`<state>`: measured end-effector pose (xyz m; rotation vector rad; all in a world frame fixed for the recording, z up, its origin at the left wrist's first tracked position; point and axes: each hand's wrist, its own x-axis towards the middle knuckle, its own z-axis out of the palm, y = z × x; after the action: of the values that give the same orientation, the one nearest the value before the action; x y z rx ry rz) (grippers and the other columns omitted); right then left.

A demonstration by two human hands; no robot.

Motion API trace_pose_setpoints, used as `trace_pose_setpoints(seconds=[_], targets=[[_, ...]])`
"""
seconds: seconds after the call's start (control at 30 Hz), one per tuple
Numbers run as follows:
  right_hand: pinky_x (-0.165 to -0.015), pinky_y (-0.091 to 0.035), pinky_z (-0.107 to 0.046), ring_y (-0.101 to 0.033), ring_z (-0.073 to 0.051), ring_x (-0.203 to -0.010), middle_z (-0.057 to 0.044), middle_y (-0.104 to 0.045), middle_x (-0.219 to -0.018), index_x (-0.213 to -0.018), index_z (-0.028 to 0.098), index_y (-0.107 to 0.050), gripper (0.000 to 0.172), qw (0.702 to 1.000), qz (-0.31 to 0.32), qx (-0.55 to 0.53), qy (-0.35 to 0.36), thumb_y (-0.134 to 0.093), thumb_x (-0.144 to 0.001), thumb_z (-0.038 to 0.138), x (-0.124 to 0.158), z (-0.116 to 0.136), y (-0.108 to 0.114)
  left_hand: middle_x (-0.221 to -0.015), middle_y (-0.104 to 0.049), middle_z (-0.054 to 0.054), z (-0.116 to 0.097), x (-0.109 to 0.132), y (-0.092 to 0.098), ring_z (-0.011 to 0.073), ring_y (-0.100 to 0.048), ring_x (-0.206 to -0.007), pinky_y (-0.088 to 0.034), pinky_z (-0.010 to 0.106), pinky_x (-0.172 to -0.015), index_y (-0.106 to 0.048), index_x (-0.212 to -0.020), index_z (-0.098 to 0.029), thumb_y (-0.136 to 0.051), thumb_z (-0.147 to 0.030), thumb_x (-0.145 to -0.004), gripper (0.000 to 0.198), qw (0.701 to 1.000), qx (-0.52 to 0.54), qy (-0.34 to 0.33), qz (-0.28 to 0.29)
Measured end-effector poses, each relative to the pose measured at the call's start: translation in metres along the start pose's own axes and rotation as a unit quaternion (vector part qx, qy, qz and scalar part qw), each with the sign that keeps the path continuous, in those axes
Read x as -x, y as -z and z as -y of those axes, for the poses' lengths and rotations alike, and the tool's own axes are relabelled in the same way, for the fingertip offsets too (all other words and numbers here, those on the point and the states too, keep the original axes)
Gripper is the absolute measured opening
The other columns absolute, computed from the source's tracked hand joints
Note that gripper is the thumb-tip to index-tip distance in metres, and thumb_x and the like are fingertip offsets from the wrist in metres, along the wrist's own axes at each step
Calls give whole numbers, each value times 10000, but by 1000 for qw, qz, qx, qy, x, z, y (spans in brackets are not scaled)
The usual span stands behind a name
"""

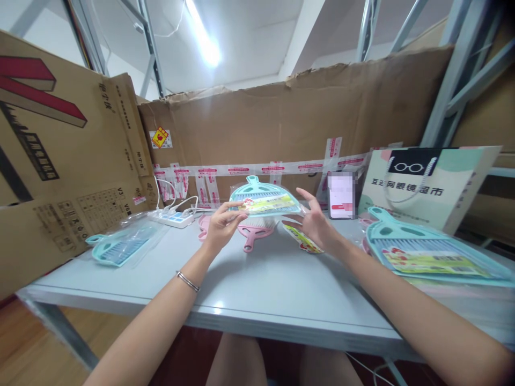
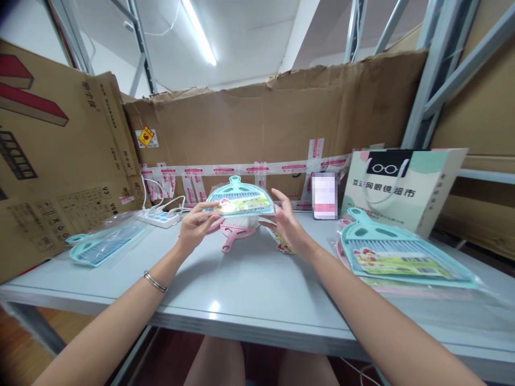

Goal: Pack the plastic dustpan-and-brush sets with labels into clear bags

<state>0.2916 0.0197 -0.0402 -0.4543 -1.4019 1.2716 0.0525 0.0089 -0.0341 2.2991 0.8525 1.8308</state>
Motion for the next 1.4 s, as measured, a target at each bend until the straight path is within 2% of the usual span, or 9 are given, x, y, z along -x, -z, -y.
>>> trace_pose_setpoints(seconds=[0.1, 0.2, 0.3, 0.4, 0.5, 0.7, 0.9, 1.17, 1.4], targets=[[-844, -474, -370, -584, -201, -967, -46, -538, -1182, -1055, 281, -465, 705, 992, -21, 112, 49, -790, -454, 454, -1, -6, 0, -979, -634, 88, -2, 1, -1, 177, -608, -931, -493, 336, -822, -702, -822, -195, -600, -236, -782, 117, 999, -35, -27, -15], [-718, -492, -308, -582, -138, -722, 14, -587, -755, -700, 208, -493, 345, 977, -123, 160, 66, -730, -584, 430, -4, -13, 0, -919, -638, 73, -7, 1, -4, 162, -620, -872, -502, 329, -791, -688, -754, -189, -601, -225, -780, 98, 995, -73, -63, -12], [-596, -477, -263, -520, -103, -567, 40, -503, -589, -583, 197, -437, 344, 965, -181, 172, 82, -676, -651, 434, -6, -16, -1, -883, -627, 57, -13, 1, -9, 143, -612, -833, -502, 312, -770, -665, -736, -187, -605, -198, -774, 72, 991, -96, -91, -23], [-545, -479, -254, -546, -117, -597, 30, -540, -685, -698, 215, -437, 316, 962, -193, 159, 111, -696, -634, 383, -6, -15, -3, -968, -582, 65, -13, 3, -14, 154, -573, -920, -488, 307, -787, -648, -864, -203, -614, -208, -764, 106, 992, -97, -64, -53], [-611, -510, -275, -591, -146, -741, 29, -547, -814, -943, 269, -371, 474, 968, -171, 115, 140, -707, -611, 306, -6, -15, -4, -1185, -486, 99, -5, 5, -16, 178, -532, -1012, -491, 300, -765, -499, -1153, -228, -655, -244, -719, 461, 994, -29, 74, -75], [-760, -481, -346, -583, -171, -830, 16, -569, -878, -1131, 287, -306, 698, 988, -112, 102, 3, -663, -535, 223, -10, -30, 9, -1022, -600, 100, 11, 4, -13, 199, -575, -932, -464, 328, -790, -517, -1021, -129, -667, -151, -615, 432, 917, 140, 369, 54], [-778, -440, -342, -565, -202, -821, 6, -623, -792, -782, 215, -527, 338, 979, -96, 171, -52, -510, -455, 130, -16, -39, 22, -970, -627, 75, -1, 3, -14, 193, -577, -906, -445, 307, -769, -552, -958, -118, -688, -142, -528, 452, 908, 177, 366, 103], [-714, -468, -319, -583, -198, -774, 2, -631, -779, -808, 209, -525, 307, 973, -102, 195, -64, -485, -507, 161, -13, -35, 18, -918, -645, 62, -5, 2, -14, 183, -594, -835, -448, 236, -594, -577, -875, -135, -593, -68, -532, 350, 894, 174, 397, 114], [-905, -418, -395, -513, -263, -1076, -140, -478, -1214, -1109, 215, -290, 830, 938, -118, 325, -17, -770, -449, 363, -4, -27, 4, -962, -637, 73, -6, 4, -14, 192, -608, -851, -467, 254, -614, -578, -905, -143, -627, -94, -527, 384, 859, 227, 444, 119]])
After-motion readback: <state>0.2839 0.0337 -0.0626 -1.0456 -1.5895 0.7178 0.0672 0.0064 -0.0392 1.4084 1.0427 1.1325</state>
